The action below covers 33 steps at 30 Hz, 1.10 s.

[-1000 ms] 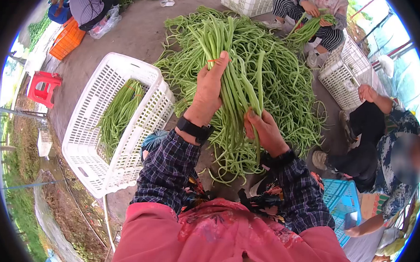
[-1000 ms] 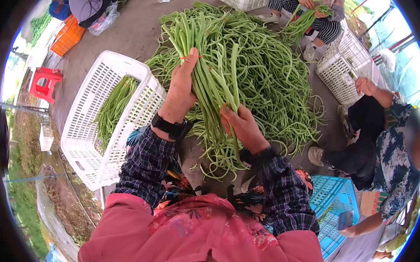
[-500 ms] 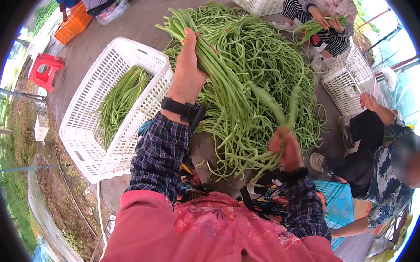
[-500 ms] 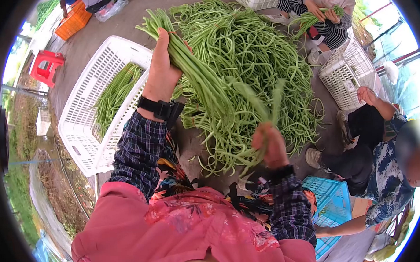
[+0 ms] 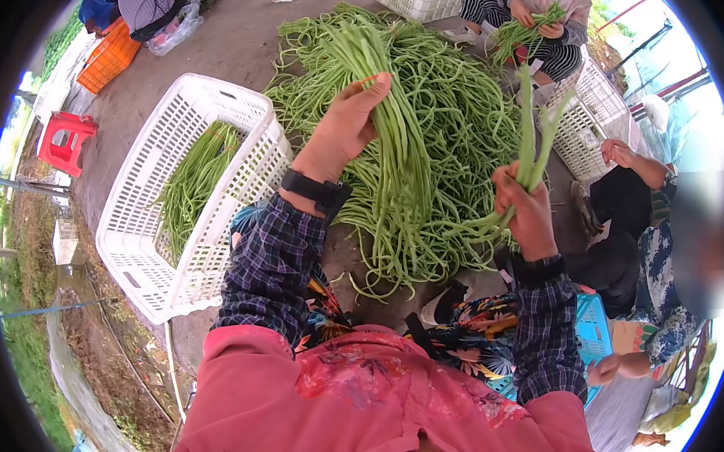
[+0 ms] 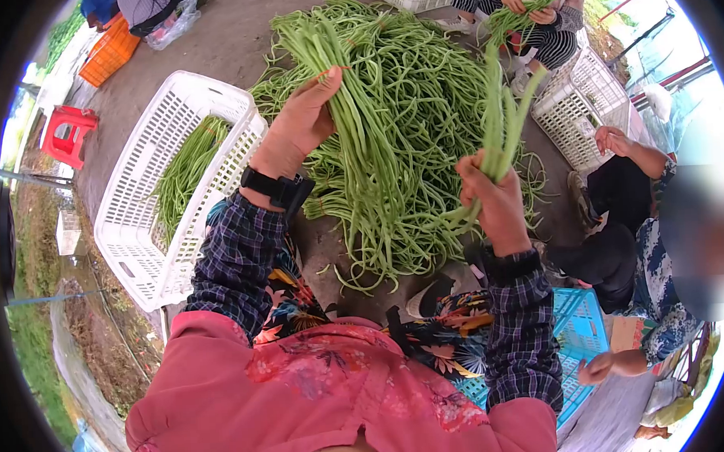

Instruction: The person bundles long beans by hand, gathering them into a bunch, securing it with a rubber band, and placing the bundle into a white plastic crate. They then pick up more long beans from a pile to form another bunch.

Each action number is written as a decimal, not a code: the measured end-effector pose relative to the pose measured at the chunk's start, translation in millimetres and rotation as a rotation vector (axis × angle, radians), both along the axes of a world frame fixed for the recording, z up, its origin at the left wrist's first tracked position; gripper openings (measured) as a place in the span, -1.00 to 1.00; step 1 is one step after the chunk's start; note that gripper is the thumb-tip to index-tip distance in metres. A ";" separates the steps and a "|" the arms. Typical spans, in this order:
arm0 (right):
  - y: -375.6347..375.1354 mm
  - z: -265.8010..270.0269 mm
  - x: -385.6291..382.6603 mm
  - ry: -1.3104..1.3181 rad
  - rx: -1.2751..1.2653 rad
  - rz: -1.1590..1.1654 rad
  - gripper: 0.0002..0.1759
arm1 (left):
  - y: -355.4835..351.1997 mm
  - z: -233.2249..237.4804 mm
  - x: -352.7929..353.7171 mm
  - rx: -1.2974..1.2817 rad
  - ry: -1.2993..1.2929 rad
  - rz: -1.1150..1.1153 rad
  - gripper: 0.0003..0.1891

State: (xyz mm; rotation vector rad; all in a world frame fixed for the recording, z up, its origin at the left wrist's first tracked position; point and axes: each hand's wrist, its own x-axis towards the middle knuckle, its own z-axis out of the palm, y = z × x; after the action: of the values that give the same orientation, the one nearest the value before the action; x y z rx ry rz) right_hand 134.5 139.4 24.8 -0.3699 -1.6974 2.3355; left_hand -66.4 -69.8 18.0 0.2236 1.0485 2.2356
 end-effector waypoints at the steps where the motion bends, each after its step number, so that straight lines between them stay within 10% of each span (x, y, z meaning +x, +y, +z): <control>1: -4.2 2.7 -7.5 -0.028 0.117 0.032 -0.79 | 3.9 -2.2 2.3 -0.068 0.044 -0.007 -0.55; 11: -43.3 -8.1 -60.3 -0.155 0.393 0.102 -0.59 | 30.8 -11.2 23.8 -0.001 0.013 -0.176 -0.47; 13: -29.6 -2.2 -62.8 -0.083 0.214 0.044 -0.63 | 28.7 1.9 32.5 -0.322 0.478 -0.192 -0.33; 19: -4.6 -15.4 -67.5 -0.096 0.120 0.046 -0.76 | 28.9 -9.8 18.4 -0.434 0.620 -0.263 -0.33; 33: 7.5 -19.6 -63.2 -0.007 -0.185 0.158 -0.67 | 18.4 -2.8 12.8 0.030 0.060 -0.458 -0.54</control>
State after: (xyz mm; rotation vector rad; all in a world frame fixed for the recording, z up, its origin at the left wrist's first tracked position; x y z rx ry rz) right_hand 71.4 146.9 5.1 -0.2846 -1.5707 2.6175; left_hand -53.5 -51.4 15.2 0.4936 0.8881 1.8401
